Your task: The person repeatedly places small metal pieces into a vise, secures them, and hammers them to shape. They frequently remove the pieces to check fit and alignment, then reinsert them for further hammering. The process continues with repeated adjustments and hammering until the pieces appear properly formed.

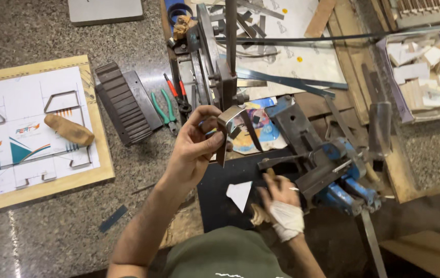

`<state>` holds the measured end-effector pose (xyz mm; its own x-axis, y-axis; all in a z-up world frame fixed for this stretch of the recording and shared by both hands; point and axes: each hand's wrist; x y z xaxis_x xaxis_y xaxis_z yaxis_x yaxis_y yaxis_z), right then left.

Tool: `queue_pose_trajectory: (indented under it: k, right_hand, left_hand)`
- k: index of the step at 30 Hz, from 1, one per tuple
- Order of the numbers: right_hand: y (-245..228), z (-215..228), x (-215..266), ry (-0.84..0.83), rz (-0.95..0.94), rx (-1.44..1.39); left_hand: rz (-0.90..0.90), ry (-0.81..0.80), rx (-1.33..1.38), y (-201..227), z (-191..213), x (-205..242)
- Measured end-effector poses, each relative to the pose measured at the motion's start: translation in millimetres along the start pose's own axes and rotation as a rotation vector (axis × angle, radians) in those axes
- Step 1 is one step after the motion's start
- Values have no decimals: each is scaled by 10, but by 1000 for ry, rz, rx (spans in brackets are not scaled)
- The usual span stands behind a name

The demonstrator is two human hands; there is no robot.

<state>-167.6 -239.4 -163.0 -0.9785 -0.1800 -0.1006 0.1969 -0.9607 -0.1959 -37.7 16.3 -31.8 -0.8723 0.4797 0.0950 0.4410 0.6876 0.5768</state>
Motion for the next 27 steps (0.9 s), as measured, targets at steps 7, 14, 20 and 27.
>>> queue_pose_trajectory:
  k: [7, 14, 20, 27]
  right_hand:
    - [-391, -443, -158, -312, -179, -297]
    - [-365, 656, -39, 232, -77, -745]
    - [-968, 1837, -206, 419, 122, -623]
    - [-1219, 2017, -349, 464, 256, -543]
  left_hand:
    - [-70, 104, 37, -303, 201, 400]
    - [-196, 113, 113, -542, 399, 670]
    - [-179, 82, 167, -879, 168, 715]
    - [-316, 132, 54, -914, -37, 855]
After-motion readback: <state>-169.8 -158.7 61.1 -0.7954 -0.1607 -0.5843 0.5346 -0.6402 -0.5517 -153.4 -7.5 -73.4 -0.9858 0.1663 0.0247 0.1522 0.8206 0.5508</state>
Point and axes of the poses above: each hand's wrist, its own x-axis away from the middle knuckle, its own z-axis out of the back of the hand, y = z × x, and after that the axes turned 10 degrees about z, right-handed
